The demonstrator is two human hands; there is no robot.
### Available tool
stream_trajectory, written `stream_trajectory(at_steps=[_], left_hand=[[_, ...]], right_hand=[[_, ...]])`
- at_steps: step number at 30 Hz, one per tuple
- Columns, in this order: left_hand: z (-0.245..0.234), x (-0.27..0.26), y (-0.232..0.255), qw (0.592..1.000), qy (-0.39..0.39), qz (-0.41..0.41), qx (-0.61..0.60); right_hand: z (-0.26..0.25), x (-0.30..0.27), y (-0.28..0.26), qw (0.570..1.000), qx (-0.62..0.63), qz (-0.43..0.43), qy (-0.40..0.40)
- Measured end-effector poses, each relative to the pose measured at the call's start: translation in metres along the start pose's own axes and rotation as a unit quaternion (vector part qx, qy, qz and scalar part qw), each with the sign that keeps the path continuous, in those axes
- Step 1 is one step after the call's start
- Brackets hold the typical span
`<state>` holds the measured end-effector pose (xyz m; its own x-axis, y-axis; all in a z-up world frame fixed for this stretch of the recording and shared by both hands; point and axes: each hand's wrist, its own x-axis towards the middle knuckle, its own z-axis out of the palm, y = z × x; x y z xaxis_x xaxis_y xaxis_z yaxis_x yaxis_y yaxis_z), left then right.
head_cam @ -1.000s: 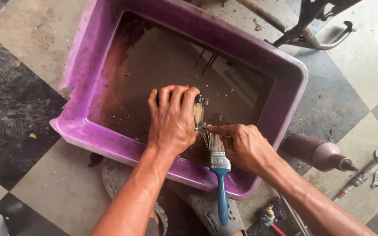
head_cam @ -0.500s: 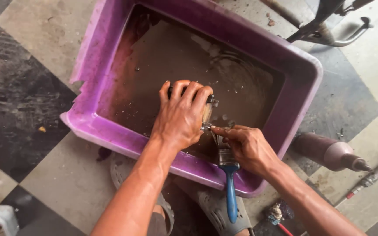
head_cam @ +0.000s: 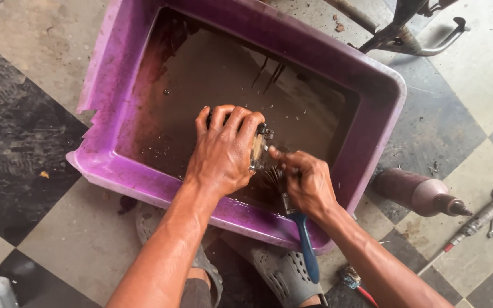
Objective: Cleaning a motorcycle engine cylinder and components using a brush and solvent in a purple basin.
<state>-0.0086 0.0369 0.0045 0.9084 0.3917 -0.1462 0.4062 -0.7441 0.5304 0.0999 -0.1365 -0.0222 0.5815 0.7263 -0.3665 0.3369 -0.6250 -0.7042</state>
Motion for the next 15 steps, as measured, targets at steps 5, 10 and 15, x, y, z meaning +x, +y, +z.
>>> stream_trajectory(at_steps=[5,10,15], left_hand=[[0.003,0.002,0.001,1.0,-0.004,0.001,-0.012],[0.003,0.001,-0.002,1.0,0.0,-0.001,-0.006],[0.004,-0.002,-0.002,1.0,-0.002,0.005,-0.006]], right_hand=[[-0.008,0.001,0.0,0.998,-0.005,0.004,-0.057],[0.0,-0.002,0.003,0.998,-0.002,0.05,-0.027],[0.011,0.001,0.028,1.0,0.018,-0.008,-0.009]])
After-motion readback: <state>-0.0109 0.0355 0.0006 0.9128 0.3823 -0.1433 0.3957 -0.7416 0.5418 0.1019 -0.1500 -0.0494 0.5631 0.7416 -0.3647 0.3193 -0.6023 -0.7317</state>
